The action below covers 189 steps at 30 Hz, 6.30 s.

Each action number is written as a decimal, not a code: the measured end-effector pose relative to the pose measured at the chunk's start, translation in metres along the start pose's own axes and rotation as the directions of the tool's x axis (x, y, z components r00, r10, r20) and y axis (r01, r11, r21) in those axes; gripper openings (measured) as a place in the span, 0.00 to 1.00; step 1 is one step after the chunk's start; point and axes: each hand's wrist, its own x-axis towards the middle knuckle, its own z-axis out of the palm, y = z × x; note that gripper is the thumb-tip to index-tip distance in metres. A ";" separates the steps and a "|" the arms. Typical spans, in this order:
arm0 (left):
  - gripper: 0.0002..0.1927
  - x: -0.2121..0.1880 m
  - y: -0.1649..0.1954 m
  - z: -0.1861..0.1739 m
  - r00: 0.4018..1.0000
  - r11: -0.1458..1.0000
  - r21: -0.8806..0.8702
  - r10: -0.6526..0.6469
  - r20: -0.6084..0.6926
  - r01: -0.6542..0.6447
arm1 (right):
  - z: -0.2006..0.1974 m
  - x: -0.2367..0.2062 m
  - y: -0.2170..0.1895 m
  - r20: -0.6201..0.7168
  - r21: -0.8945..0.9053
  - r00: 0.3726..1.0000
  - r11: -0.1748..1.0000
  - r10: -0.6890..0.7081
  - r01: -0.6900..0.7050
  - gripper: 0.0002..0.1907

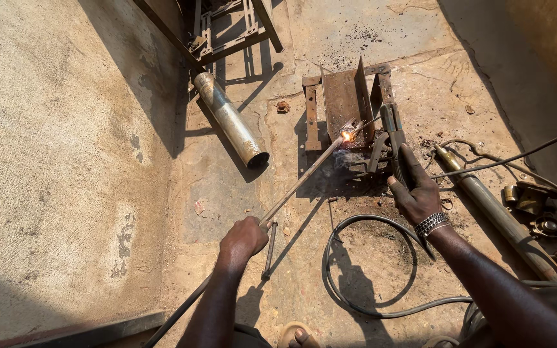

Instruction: The person uses a welding torch and filler rod to weld a metal frame assembly on the ground. They repeatedly strike an arc, deposit weld beads along a joint, and pause to inspect the work. The person also uses a chipping hammer to remove slag from the welds.

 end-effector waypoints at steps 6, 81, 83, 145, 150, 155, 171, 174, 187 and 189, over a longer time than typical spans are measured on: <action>0.29 0.028 -0.012 0.012 0.996 1.000 -0.003 -0.001 0.085 0.001 | -0.005 0.002 -0.007 -0.128 0.107 0.929 0.926 -0.347 0.361 0.42; 0.27 -0.003 -0.004 -0.018 0.964 0.994 -0.048 0.085 -0.251 -0.100 | -0.010 0.004 -0.007 0.000 0.015 0.999 0.999 -0.052 0.052 0.40; 0.21 0.008 -0.009 -0.015 0.966 0.985 -0.122 0.092 -0.241 -0.124 | -0.013 0.003 -0.012 -0.008 0.071 0.999 0.997 -0.042 0.043 0.40; 0.20 0.061 -0.013 0.032 0.992 0.806 -0.588 0.118 0.039 -0.072 | -0.064 -0.011 0.028 -0.026 0.750 0.948 0.633 0.317 -0.191 0.41; 0.21 0.070 -0.017 0.042 0.988 0.821 -0.562 0.148 0.049 -0.095 | -0.061 -0.011 0.028 -0.009 0.734 0.947 0.645 0.320 -0.212 0.40; 0.19 0.075 -0.019 0.052 0.941 0.901 -0.283 0.288 -0.180 -0.330 | -0.056 -0.008 0.027 -0.054 0.670 0.966 0.726 0.255 -0.154 0.40; 0.24 0.050 0.000 0.034 0.974 0.953 -0.204 0.206 -0.096 -0.222 | -0.026 0.005 -0.018 -0.039 0.326 0.995 0.943 0.087 -0.069 0.43; 0.26 0.055 -0.008 0.032 0.943 0.903 -0.272 0.310 -0.125 -0.333 | -0.026 0.006 -0.019 -0.028 0.340 0.997 0.939 0.070 -0.057 0.47; 0.26 0.053 -0.021 0.022 0.978 0.765 -0.644 0.118 0.173 0.022 | -0.024 0.007 -0.017 -0.035 0.315 0.998 0.948 0.054 -0.040 0.48; 0.24 0.055 -0.022 0.021 0.980 0.765 -0.644 0.106 0.168 0.028 | -0.026 0.007 -0.018 -0.027 0.338 0.996 0.938 0.090 -0.076 0.48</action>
